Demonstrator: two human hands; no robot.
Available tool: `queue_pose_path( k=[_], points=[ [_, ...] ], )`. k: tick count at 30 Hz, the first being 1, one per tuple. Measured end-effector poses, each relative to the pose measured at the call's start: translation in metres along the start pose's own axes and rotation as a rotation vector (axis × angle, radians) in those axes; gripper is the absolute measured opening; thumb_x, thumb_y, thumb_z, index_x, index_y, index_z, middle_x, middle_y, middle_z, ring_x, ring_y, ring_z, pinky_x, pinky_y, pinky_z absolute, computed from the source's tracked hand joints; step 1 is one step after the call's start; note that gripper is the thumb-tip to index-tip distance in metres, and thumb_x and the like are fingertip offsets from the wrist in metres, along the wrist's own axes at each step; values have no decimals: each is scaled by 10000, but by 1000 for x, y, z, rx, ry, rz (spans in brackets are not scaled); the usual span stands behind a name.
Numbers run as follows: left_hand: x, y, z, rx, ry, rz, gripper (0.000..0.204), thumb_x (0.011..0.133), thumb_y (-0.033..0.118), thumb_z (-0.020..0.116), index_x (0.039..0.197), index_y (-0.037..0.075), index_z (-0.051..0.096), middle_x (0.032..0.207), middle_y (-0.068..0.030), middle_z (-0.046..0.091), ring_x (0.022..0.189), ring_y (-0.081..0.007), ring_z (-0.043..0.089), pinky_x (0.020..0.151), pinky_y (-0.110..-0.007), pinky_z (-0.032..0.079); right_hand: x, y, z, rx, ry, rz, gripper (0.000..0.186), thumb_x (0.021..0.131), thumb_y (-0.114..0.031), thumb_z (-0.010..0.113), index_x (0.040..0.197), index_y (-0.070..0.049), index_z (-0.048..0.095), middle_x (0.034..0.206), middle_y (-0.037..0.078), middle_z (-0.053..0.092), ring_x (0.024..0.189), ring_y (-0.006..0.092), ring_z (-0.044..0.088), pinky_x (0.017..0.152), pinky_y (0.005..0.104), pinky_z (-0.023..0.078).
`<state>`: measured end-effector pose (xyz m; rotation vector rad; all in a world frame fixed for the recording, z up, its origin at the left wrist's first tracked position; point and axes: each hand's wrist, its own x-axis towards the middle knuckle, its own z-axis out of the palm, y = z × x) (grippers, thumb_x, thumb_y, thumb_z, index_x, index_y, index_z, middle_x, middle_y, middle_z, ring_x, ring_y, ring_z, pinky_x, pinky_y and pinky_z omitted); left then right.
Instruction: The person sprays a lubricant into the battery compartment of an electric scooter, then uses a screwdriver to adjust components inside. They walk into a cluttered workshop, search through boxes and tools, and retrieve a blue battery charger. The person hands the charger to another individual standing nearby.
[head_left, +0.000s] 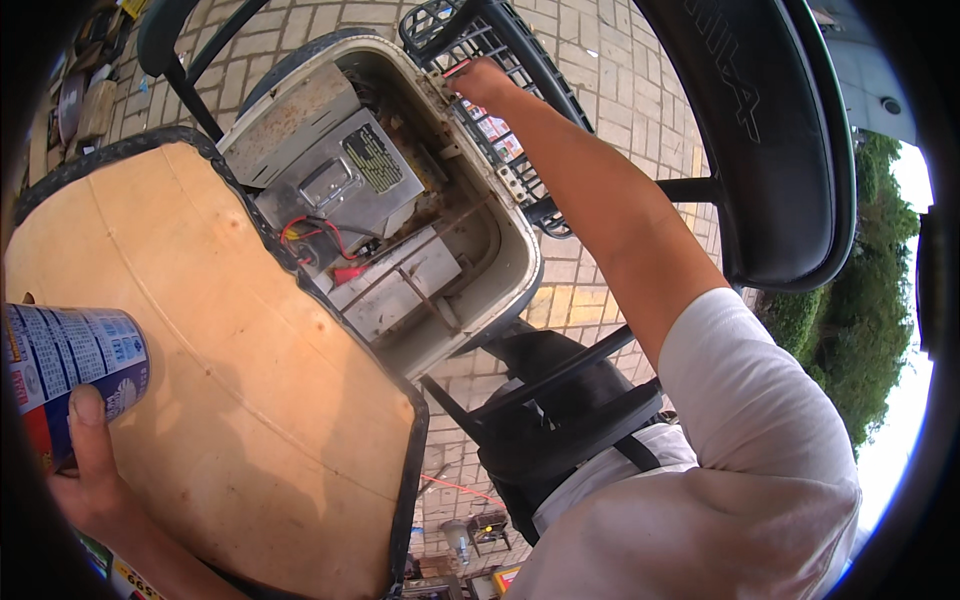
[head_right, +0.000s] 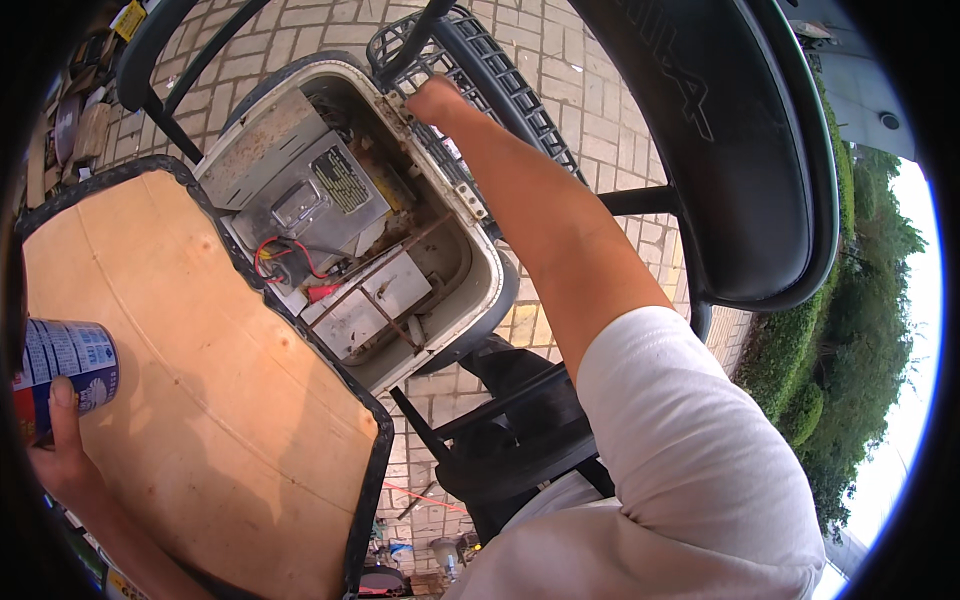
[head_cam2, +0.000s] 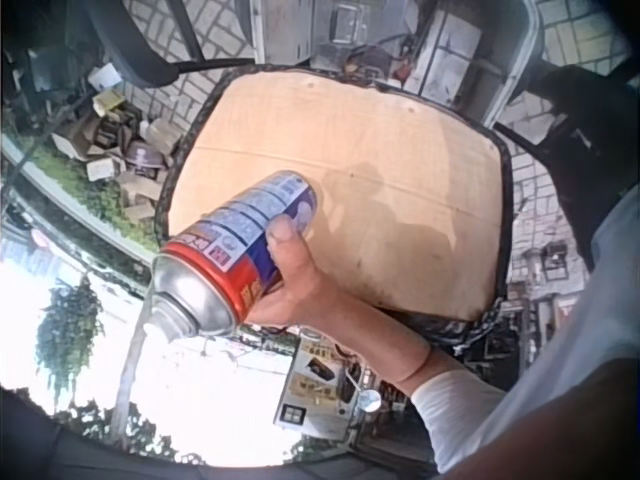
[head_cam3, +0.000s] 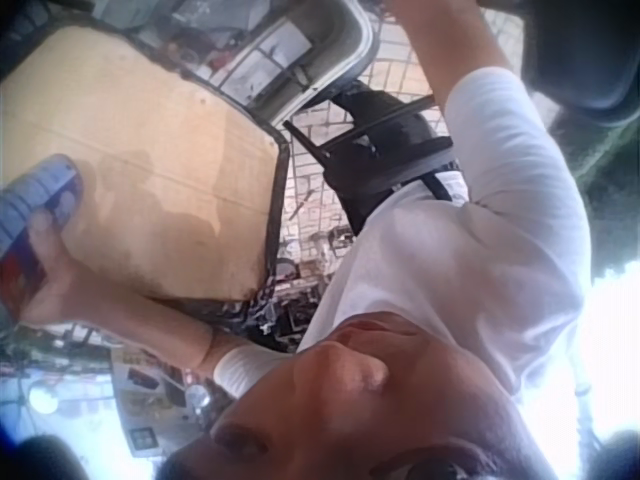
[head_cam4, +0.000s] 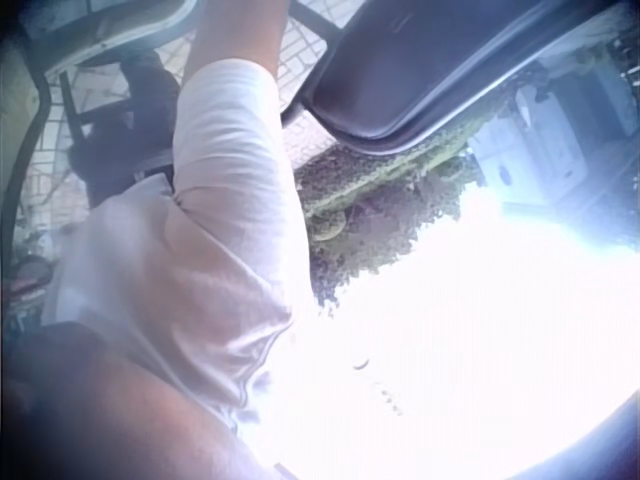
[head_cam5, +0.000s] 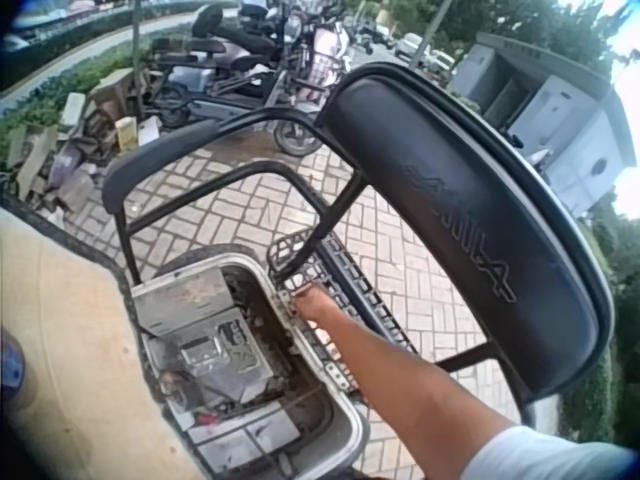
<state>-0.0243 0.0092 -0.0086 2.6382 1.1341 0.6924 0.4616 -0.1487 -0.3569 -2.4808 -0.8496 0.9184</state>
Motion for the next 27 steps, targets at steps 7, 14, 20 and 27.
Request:
queue_pose_path(
  k=[7,14,20,27],
  points=[
    [3,3,-2,15,-27,-28,421,864,163,729,1185,-51,559,1060,-149,644,907,-194,627,809,-309,524,-4,2,5,-12,99,-53,328,774,-266,595,774,54,669,779,248,649,745,382,651,689,453,520],
    [2,0,0,-17,-38,-66,428,865,164,729,1192,-52,558,1069,-145,646,924,-195,628,826,-311,518,-12,-12,11,196,100,65,257,734,-184,617,749,72,640,737,226,640,682,355,630,645,440,504],
    [7,2,3,-101,-52,-67,433,865,165,729,1198,-52,558,1076,-142,647,939,-195,629,840,-313,513,2,6,14,272,97,102,224,765,-176,586,712,41,607,591,126,561,473,266,525,463,422,430],
    [6,23,9,-363,-23,-172,491,847,169,745,1229,-53,532,1115,-152,633,976,-197,625,876,-325,503,-58,-46,-9,269,128,203,389,864,-288,564,958,80,652,983,257,666,941,402,654,820,451,494]
  ],
)
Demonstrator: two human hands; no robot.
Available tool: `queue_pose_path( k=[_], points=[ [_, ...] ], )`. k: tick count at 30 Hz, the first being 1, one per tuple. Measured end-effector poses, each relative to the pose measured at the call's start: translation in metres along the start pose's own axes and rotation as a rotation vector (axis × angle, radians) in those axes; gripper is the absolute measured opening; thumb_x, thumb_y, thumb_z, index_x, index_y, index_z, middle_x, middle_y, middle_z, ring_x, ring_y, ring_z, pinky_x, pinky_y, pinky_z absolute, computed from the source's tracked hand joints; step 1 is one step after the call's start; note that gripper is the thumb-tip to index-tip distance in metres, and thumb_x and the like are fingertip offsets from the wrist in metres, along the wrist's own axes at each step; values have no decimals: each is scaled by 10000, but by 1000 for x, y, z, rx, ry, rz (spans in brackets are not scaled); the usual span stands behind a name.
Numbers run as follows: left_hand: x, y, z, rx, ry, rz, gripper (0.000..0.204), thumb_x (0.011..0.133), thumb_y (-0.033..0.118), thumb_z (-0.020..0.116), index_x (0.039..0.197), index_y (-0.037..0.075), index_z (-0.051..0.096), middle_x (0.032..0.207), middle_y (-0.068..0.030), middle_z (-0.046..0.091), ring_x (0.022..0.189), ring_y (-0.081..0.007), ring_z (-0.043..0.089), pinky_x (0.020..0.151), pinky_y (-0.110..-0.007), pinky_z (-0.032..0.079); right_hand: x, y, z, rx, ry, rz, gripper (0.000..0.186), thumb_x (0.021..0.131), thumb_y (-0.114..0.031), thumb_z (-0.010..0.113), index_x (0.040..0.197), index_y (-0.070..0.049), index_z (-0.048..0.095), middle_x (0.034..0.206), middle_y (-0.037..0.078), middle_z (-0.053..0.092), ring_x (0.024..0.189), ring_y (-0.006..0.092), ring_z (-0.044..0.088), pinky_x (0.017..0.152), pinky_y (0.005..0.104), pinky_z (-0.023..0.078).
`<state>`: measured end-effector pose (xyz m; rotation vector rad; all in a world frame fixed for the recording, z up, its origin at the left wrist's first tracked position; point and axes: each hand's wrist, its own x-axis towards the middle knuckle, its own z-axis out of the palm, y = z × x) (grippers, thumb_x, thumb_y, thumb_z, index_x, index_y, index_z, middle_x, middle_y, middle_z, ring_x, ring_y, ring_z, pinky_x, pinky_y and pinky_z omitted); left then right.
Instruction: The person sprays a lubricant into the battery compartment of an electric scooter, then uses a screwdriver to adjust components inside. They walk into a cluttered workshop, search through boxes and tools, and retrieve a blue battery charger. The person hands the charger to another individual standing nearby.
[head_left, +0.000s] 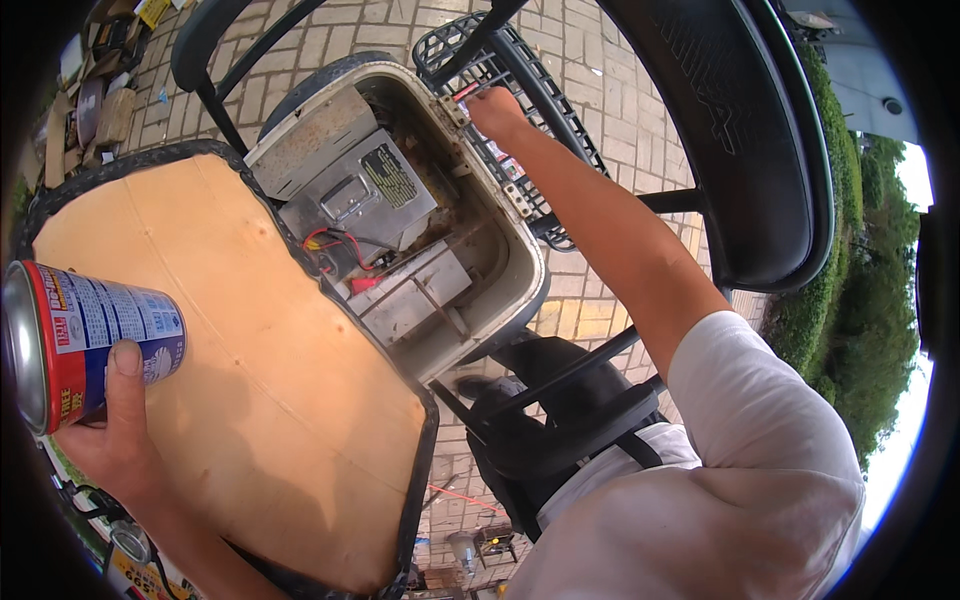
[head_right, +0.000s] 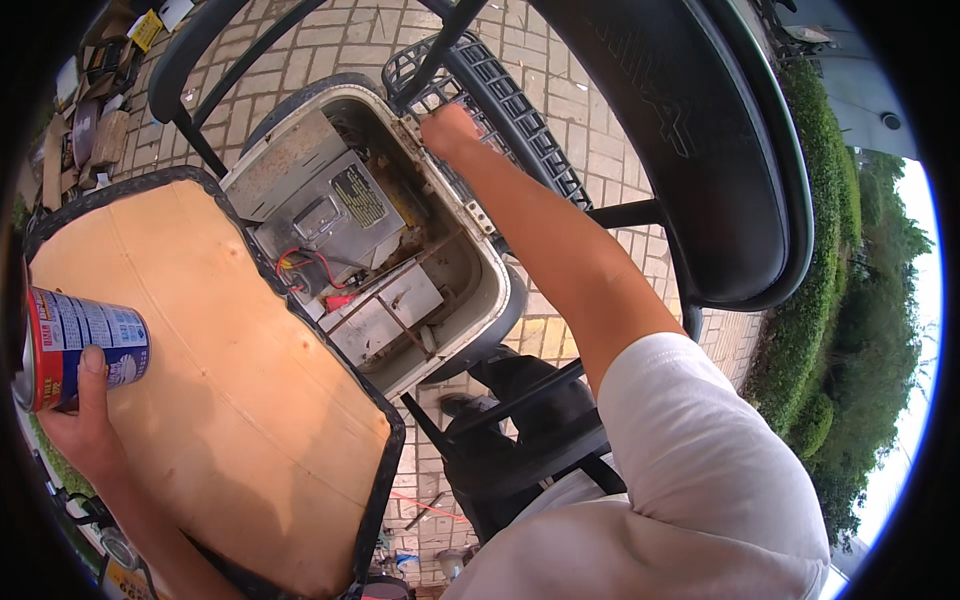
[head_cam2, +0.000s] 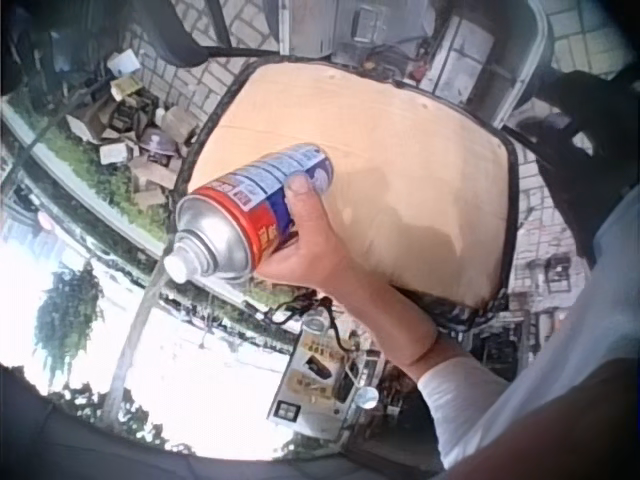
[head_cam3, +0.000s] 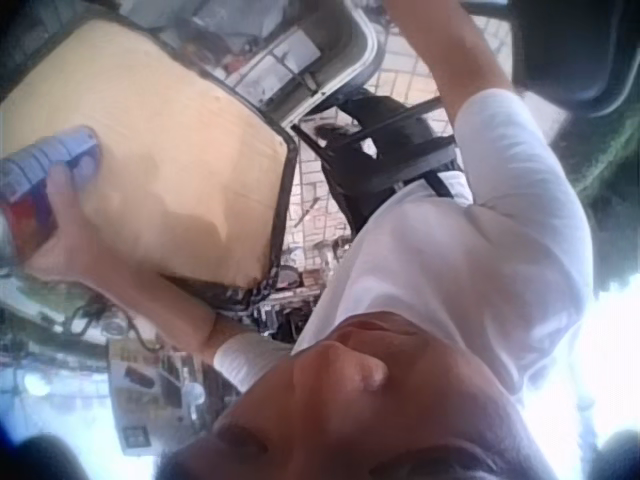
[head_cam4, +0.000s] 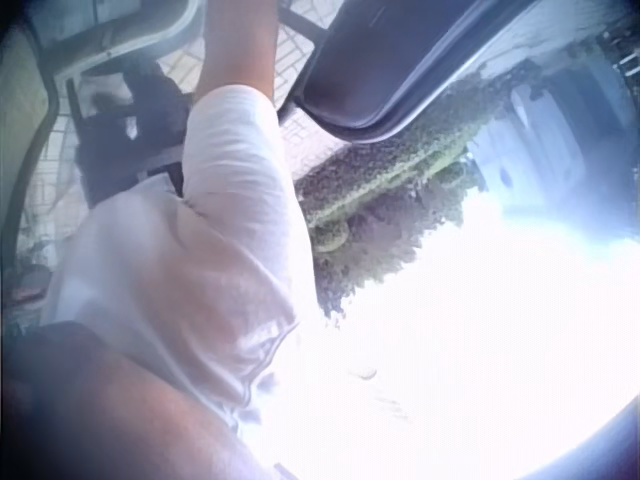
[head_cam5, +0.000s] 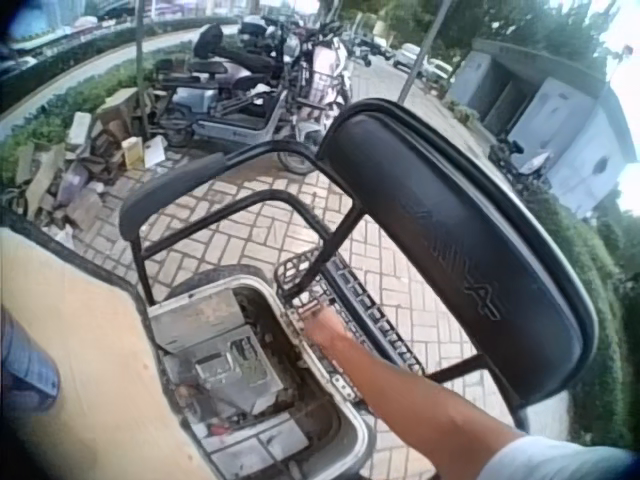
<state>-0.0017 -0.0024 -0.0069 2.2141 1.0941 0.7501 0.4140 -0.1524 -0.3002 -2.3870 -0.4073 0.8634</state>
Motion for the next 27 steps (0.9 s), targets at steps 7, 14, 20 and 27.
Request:
queue_pose_path(
  k=[7,14,20,27],
  points=[
    [11,37,10,-235,58,52,667,730,115,818,1277,-36,468,1151,-140,608,1019,-194,621,873,-314,513,-193,1,-63,83,-368,-3,371,925,-279,579,1083,50,651,933,149,672,873,217,600,817,349,468],
    [14,52,-20,-459,175,153,687,636,311,849,1167,15,529,1039,-147,669,947,-280,661,823,-361,525,-408,4,-112,39,-458,-76,308,913,-164,604,1139,44,630,850,53,645,740,101,555,677,268,461],
    [-47,105,-133,-618,356,334,792,617,350,876,1203,-10,485,1111,-153,634,1019,-253,628,910,-346,484,-508,10,-114,124,-288,-122,345,829,-17,524,1151,86,595,834,43,602,665,94,522,604,238,436],
    [-232,21,-267,-535,513,-68,693,651,159,864,1209,8,481,1146,-131,563,1004,-237,589,886,-372,468,-544,-81,-78,56,-292,-356,307,905,-59,545,1176,79,588,765,17,567,643,66,477,584,224,403]
  ],
)
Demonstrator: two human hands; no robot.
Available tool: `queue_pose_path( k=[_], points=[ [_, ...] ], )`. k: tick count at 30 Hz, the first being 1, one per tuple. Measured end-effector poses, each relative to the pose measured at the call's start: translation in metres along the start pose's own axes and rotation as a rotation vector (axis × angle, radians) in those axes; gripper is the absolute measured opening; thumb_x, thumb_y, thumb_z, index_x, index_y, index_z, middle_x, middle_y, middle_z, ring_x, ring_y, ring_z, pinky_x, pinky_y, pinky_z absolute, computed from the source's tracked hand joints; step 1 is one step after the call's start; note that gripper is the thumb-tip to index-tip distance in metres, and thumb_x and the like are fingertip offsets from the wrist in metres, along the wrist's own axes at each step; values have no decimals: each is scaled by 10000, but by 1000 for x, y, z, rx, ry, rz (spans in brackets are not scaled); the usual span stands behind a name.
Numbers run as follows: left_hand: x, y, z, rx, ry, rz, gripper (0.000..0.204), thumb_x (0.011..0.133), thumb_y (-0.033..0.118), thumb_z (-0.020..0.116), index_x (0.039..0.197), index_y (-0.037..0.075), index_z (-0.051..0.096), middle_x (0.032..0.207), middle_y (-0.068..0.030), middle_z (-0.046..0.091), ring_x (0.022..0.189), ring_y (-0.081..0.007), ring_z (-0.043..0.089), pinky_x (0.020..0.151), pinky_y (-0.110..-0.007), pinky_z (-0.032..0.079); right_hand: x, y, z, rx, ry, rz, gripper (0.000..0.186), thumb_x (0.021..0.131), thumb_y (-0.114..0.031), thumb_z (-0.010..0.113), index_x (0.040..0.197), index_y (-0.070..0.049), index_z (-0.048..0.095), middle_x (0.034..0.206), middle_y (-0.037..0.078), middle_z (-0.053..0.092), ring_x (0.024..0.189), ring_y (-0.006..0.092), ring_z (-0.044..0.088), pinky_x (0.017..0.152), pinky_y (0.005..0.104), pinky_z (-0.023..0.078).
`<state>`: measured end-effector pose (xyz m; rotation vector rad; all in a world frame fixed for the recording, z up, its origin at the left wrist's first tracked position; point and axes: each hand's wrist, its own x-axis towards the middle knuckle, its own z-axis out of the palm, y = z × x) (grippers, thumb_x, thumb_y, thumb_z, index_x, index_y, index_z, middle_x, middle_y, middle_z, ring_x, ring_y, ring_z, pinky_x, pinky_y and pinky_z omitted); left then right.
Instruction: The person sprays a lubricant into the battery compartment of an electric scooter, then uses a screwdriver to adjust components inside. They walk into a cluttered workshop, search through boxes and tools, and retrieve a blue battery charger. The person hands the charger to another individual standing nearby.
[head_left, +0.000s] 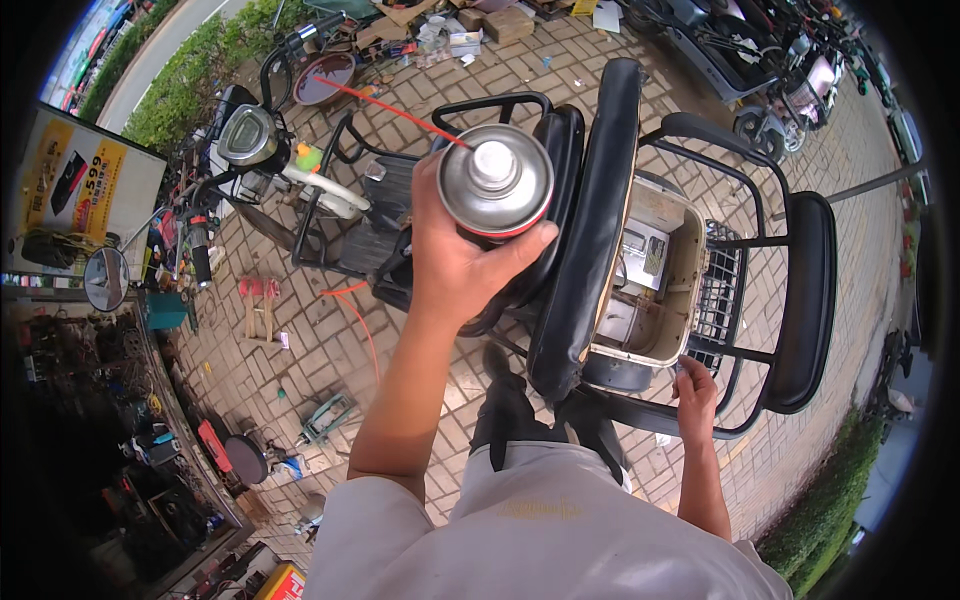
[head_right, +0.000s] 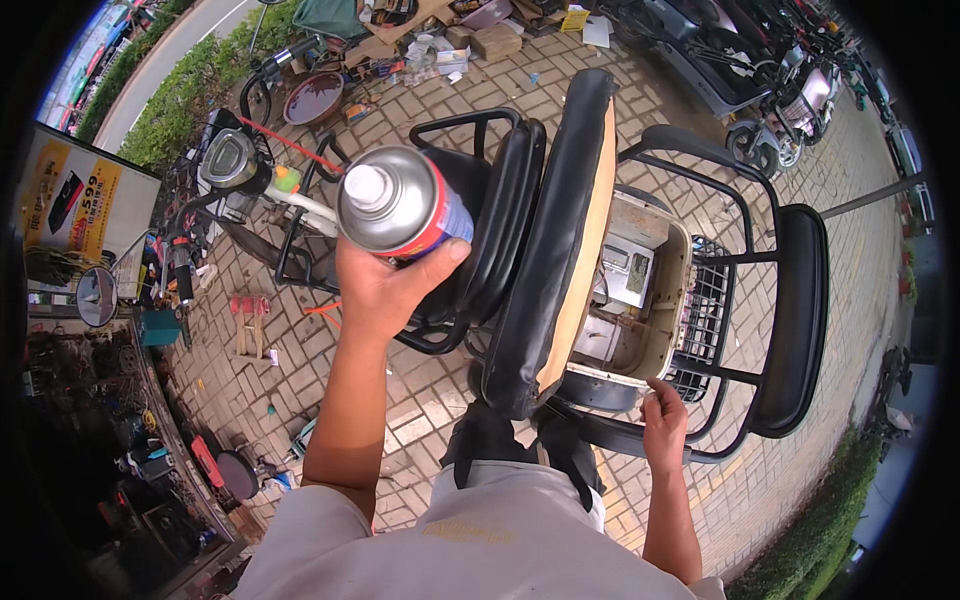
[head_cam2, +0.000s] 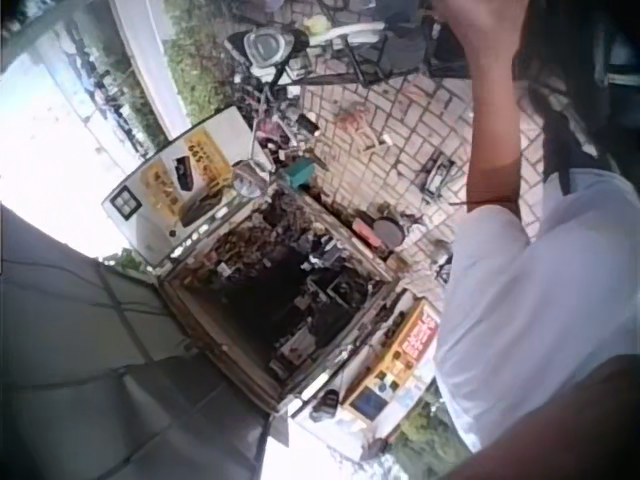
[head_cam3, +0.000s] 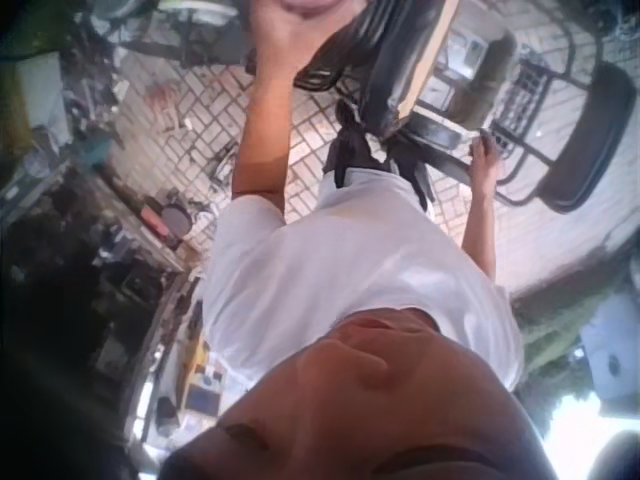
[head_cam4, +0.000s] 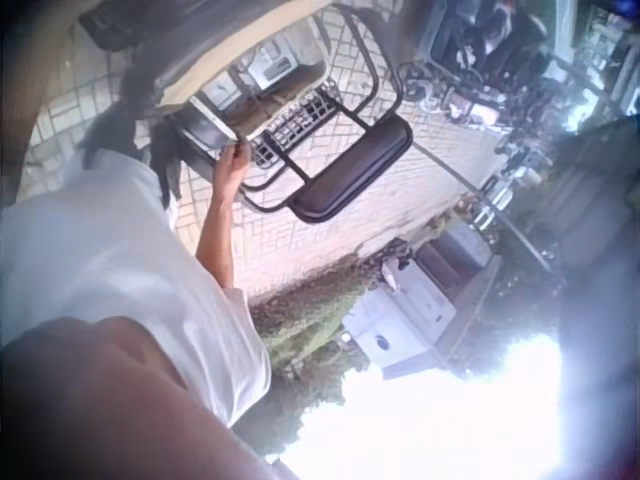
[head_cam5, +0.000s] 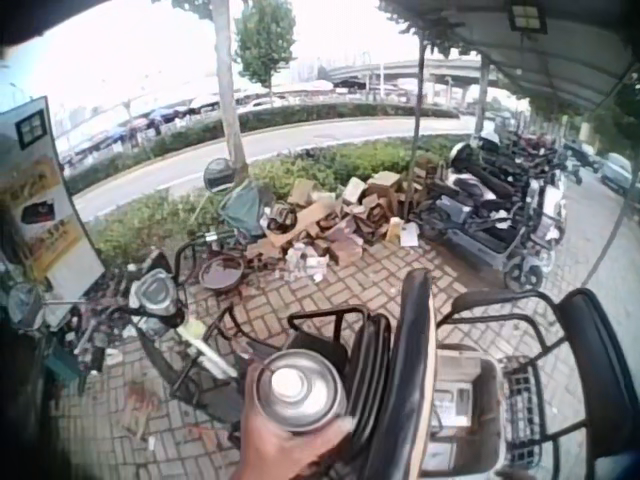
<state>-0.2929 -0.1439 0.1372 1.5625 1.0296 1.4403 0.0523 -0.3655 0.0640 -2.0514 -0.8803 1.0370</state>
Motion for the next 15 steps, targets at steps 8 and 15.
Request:
queue_pose_path(
  k=[8,15],
  points=[
    [-232,-34,-168,312,480,-443,658,656,74,844,1187,15,460,1112,-108,547,998,-198,569,896,-338,452,-5,-93,76,113,-171,-327,304,925,-7,502,1213,46,583,888,24,589,768,77,522,707,220,439],
    [-479,58,-142,582,760,-843,672,609,117,837,1189,22,511,1101,-156,549,1053,-317,547,891,-412,440,-49,-105,160,164,-698,-499,275,977,-76,486,1218,10,586,725,-34,480,605,35,397,549,191,322]
  ],
)
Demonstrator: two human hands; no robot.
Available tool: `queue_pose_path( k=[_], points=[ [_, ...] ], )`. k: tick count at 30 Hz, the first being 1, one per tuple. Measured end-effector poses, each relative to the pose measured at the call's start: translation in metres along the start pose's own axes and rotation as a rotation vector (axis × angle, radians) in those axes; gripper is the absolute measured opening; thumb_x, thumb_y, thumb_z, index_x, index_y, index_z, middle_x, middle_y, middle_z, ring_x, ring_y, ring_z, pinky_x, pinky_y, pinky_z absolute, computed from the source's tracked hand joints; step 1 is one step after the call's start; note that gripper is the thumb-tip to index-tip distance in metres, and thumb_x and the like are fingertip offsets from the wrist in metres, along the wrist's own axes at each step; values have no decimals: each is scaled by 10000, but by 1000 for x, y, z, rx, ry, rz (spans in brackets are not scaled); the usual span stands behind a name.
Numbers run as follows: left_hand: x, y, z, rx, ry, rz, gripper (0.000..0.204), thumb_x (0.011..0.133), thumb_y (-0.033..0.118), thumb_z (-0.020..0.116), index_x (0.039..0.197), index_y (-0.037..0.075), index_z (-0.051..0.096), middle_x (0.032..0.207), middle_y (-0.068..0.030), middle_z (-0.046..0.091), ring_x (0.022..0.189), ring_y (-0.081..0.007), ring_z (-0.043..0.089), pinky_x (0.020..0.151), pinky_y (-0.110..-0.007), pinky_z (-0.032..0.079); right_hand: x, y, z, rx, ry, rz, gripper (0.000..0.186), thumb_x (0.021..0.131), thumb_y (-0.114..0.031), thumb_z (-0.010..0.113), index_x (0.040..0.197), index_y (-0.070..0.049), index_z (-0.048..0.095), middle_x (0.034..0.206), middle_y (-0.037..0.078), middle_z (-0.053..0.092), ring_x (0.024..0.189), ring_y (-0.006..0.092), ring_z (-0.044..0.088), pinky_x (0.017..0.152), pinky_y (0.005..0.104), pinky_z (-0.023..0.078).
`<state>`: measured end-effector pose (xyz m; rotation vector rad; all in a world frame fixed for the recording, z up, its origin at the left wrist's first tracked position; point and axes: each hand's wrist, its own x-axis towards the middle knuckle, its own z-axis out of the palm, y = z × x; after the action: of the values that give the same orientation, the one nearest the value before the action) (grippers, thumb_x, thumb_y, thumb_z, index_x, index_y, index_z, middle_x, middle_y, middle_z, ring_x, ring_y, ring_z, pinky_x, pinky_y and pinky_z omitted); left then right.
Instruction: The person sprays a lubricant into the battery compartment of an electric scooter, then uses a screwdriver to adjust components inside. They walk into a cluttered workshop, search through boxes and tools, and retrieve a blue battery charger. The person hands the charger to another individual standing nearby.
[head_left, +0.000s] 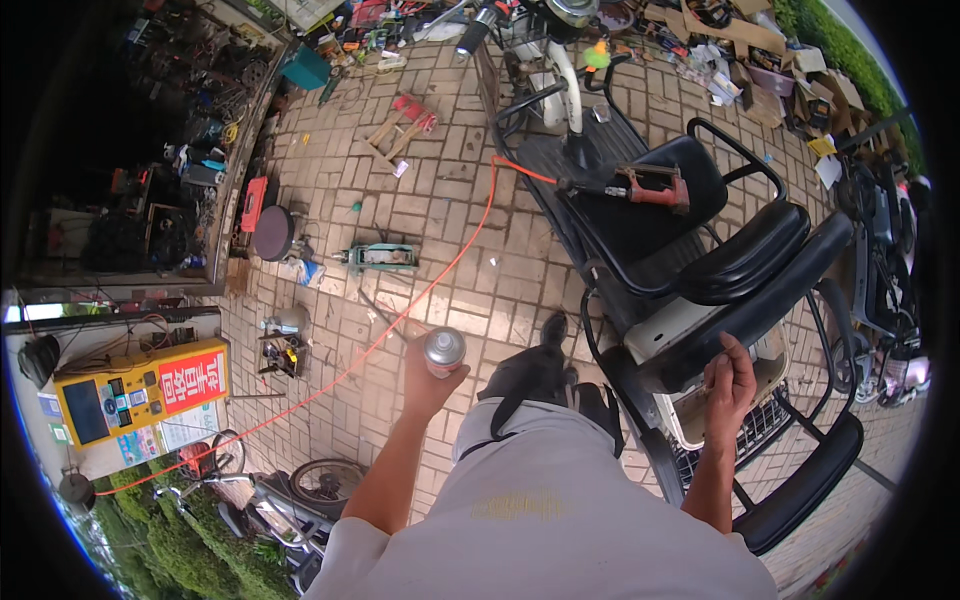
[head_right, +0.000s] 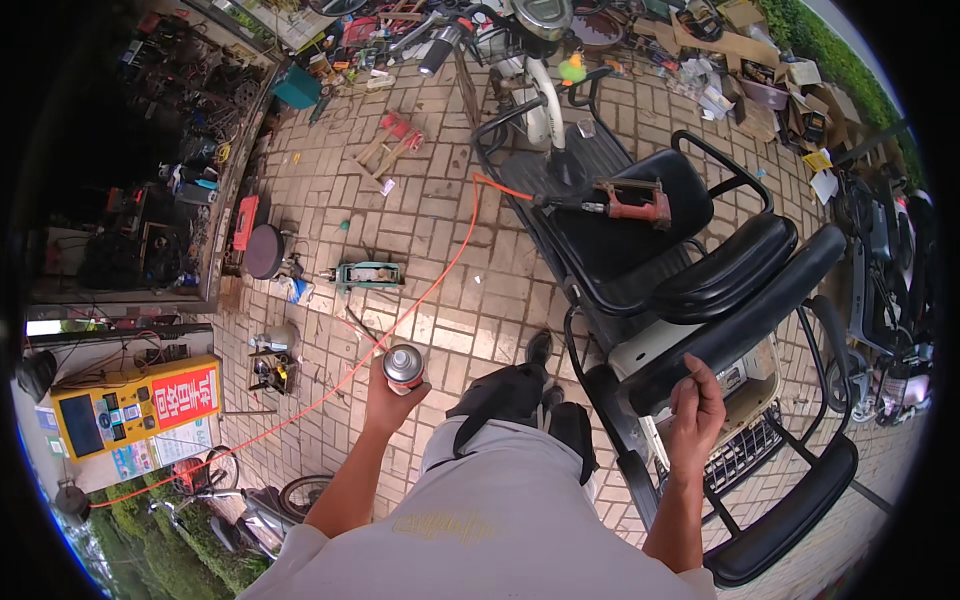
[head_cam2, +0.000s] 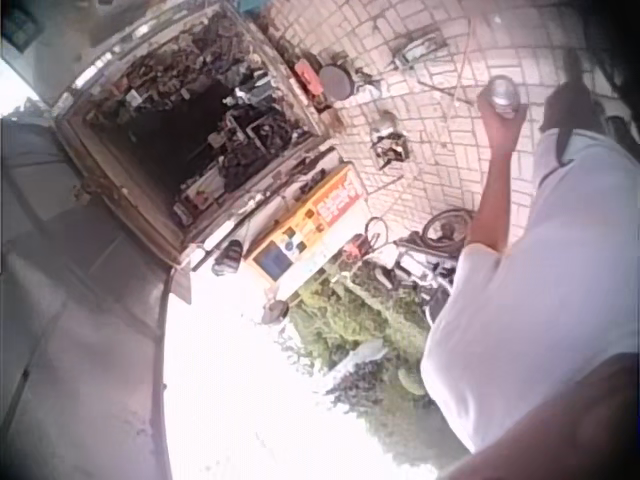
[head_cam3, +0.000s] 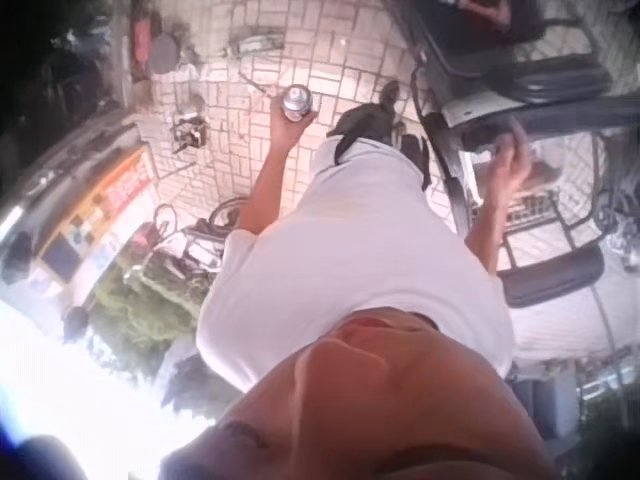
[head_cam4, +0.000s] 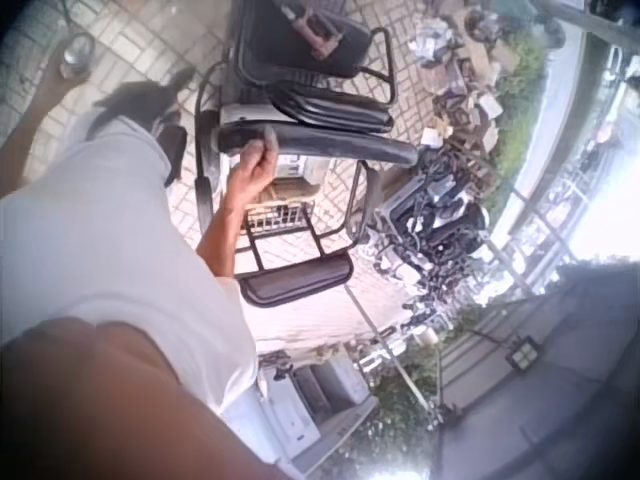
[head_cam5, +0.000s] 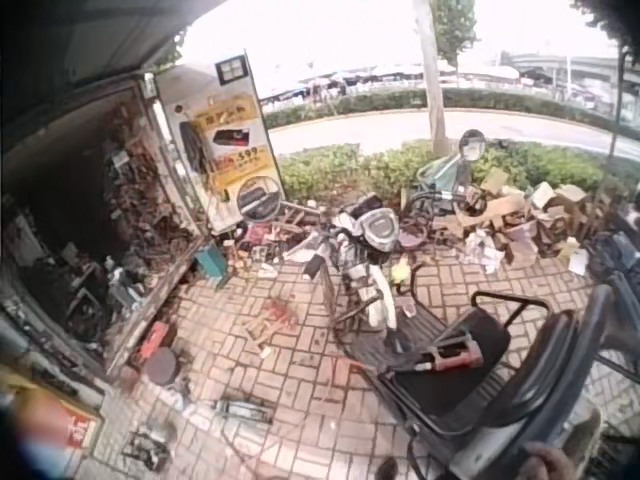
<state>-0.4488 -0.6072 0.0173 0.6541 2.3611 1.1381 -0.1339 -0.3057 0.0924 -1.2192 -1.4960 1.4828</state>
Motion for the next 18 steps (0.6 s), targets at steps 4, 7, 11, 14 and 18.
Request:
queue_pose_path(
  k=[4,7,11,14,18],
  points=[
    [-55,-41,-57,165,190,-241,662,624,165,856,1167,25,505,1110,-123,541,1047,-282,552,939,-390,435,10,-8,84,-118,-291,58,289,926,-73,615,1203,6,596,778,-58,504,653,22,407,588,174,337],
    [-57,-85,-80,-13,360,-414,673,614,150,861,1171,18,509,1113,-124,579,1043,-252,583,920,-377,460,21,-18,164,-223,-474,-15,276,891,-36,647,1159,13,605,856,-9,543,721,65,473,665,204,406],
    [-14,-133,-113,-105,459,-473,662,616,146,862,1155,2,505,1104,-121,599,1031,-232,600,906,-366,474,49,-4,263,-512,-759,-78,281,828,-63,682,1091,19,626,848,82,601,715,135,557,655,266,457],
    [39,-136,-149,-110,576,-384,562,623,119,824,1118,27,575,1072,-153,567,1001,-317,572,878,-405,456,63,-17,365,-671,-919,-243,290,822,-97,685,1086,9,628,870,123,621,740,225,612,673,321,485],
    [127,-123,-222,-167,525,-272,639,614,136,840,1164,42,530,1105,-180,550,1068,-362,527,915,-442,435,61,-63,511,-579,-1112,-297,321,823,-134,702,1103,1,622,874,110,615,730,213,604,669,316,489]
  ],
)
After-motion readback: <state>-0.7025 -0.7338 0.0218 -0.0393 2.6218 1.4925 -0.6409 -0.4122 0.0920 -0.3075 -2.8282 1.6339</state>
